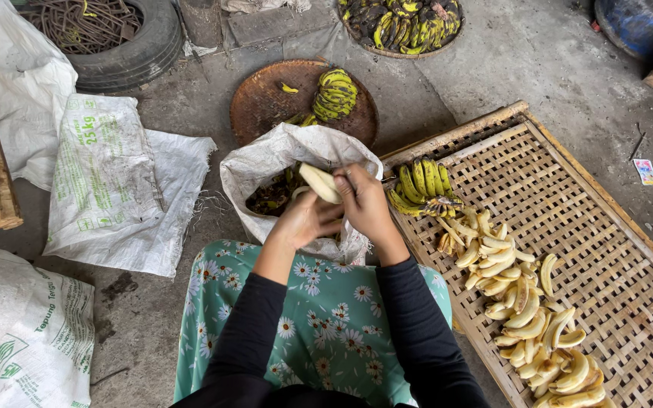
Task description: The person sits on the floor and peels green bananas with a knife, dropping the peels into a woven sack and placing the peeled bananas on a bamboo drying rack. They work through bananas one at a time, occasionally reaching for the next unpeeled banana from the rack.
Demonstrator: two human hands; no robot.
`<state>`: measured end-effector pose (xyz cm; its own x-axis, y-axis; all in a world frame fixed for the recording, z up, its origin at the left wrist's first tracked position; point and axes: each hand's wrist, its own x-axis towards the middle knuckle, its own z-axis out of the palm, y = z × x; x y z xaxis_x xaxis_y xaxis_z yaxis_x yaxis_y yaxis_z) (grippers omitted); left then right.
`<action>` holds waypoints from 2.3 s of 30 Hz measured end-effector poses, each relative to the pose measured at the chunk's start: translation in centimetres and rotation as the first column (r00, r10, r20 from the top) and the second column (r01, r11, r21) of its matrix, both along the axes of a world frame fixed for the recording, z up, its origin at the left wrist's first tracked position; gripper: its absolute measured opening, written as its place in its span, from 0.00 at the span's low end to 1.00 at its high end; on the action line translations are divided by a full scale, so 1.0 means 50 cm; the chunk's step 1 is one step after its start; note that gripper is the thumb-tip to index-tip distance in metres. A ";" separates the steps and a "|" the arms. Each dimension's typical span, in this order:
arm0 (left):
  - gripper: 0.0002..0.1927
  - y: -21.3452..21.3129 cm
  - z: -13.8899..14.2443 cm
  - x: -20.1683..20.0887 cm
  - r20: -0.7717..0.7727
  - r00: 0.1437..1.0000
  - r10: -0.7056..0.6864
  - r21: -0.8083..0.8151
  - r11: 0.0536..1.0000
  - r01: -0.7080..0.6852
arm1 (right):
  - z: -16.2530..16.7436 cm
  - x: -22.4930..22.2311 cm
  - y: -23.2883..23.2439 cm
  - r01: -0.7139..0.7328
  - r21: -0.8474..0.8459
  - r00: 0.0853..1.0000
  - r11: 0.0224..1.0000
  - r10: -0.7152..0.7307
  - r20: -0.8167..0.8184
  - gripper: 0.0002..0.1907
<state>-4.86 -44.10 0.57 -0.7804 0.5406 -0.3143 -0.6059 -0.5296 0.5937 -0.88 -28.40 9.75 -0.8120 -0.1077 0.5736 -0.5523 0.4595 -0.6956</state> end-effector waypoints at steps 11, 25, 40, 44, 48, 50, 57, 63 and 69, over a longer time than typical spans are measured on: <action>0.28 -0.053 -0.039 0.014 -0.246 0.968 -0.043 0.237 0.966 0.103 | -0.027 -0.006 -0.012 -0.180 -0.225 0.928 0.958 0.241 0.285 0.14; 0.26 -0.056 -0.051 -0.027 0.039 0.853 0.521 0.169 0.837 -0.520 | -0.072 -0.044 0.020 0.004 -0.271 0.999 0.963 0.008 0.044 0.18; 0.26 -0.063 0.107 -0.060 -0.281 0.354 0.892 0.172 0.410 -0.896 | 0.019 0.077 -0.080 -0.431 -0.087 0.827 0.898 0.431 0.360 0.29; 0.25 -0.064 0.102 -0.061 -0.245 0.326 0.913 0.248 0.384 -0.890 | 0.023 0.078 -0.082 -0.412 -0.039 0.853 0.910 0.401 0.334 0.28; 0.23 -0.063 0.097 -0.063 -0.207 0.341 0.917 0.308 0.392 -0.867 | 0.023 0.078 -0.080 -0.363 0.024 0.880 0.931 0.335 0.336 0.27; 0.22 -0.061 0.096 -0.062 -0.171 0.365 0.915 0.324 0.403 -0.856 | 0.022 0.076 -0.080 -0.363 0.036 0.886 0.931 0.333 0.322 0.27; 0.23 -0.051 0.099 -0.053 -0.042 0.499 0.865 0.387 0.475 -0.790 | 0.018 0.069 -0.080 -0.317 0.061 0.909 0.947 0.284 0.304 0.27; 0.22 -0.030 0.107 -0.032 0.037 0.620 0.784 0.396 0.558 -0.729 | 0.011 0.066 -0.071 -0.287 0.063 0.931 0.956 0.263 0.252 0.26; 0.17 -0.022 0.117 -0.012 0.077 0.712 0.698 0.255 0.677 -0.691 | 0.002 0.058 -0.066 -0.181 0.147 0.961 0.972 0.143 0.236 0.25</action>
